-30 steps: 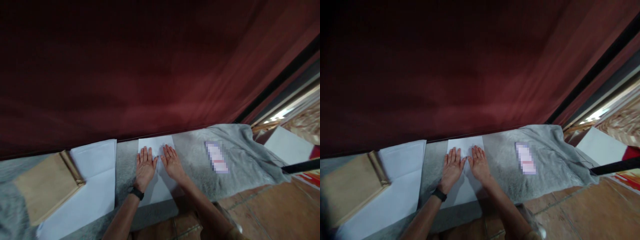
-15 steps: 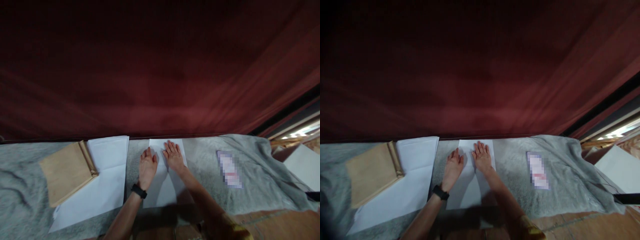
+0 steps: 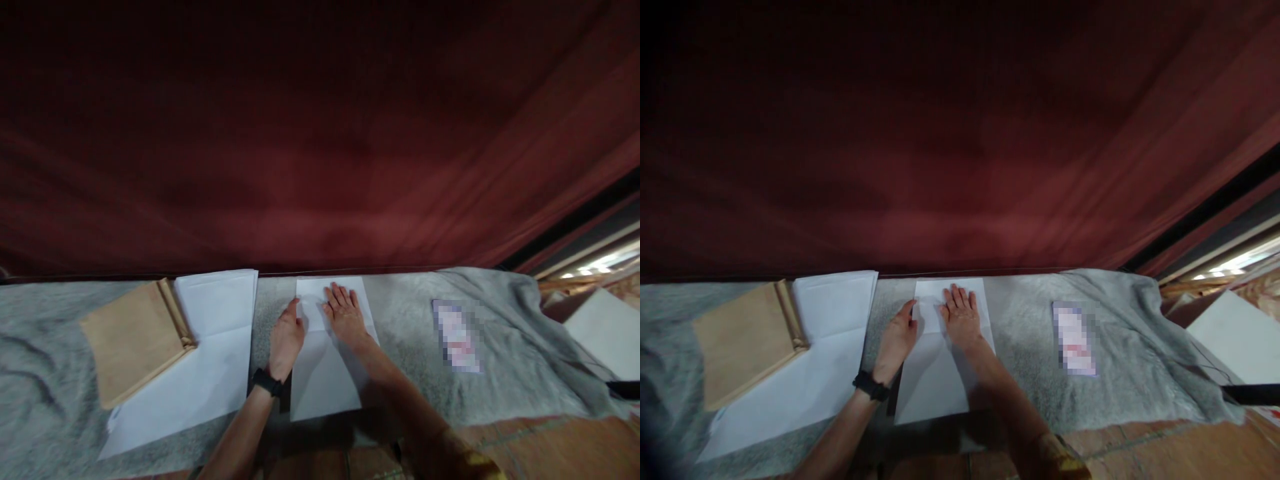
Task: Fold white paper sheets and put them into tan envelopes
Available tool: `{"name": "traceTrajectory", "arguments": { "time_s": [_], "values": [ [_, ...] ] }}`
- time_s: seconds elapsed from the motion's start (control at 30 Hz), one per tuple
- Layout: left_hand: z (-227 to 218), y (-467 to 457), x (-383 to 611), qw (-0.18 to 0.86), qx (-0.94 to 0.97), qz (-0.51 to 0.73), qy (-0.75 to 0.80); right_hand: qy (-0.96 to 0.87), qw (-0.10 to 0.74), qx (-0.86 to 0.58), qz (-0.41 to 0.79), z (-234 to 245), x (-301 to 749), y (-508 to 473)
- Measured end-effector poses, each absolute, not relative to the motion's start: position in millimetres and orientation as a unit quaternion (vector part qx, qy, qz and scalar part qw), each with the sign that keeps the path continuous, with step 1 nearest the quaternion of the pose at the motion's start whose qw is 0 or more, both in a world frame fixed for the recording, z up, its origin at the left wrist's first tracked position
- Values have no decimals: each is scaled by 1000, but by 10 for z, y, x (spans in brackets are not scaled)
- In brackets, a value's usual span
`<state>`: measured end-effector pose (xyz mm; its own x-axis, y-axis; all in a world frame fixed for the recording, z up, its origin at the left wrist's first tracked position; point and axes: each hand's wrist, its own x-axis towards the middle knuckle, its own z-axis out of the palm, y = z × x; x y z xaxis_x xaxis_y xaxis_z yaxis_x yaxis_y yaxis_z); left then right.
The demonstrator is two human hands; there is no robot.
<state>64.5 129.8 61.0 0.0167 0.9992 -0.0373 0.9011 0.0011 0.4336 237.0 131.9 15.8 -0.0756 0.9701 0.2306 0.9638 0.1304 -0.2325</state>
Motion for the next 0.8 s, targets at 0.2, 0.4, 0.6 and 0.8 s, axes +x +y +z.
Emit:
{"name": "traceTrajectory", "arguments": {
  "time_s": [0.2,0.4,0.6,0.8],
  "values": [
    [622,1172,841,18,751,172,637,-704,163,-691,2,151,2424,1298],
    [294,1125,1044,16,799,139,585,-712,144,-687,-10,146,2491,1273],
    [178,1160,918,-27,807,110,580,-671,143,-726,-45,119,2842,1089],
    [270,1018,939,-51,806,120,578,-650,145,-743,-63,113,2996,612]
  ]
}}
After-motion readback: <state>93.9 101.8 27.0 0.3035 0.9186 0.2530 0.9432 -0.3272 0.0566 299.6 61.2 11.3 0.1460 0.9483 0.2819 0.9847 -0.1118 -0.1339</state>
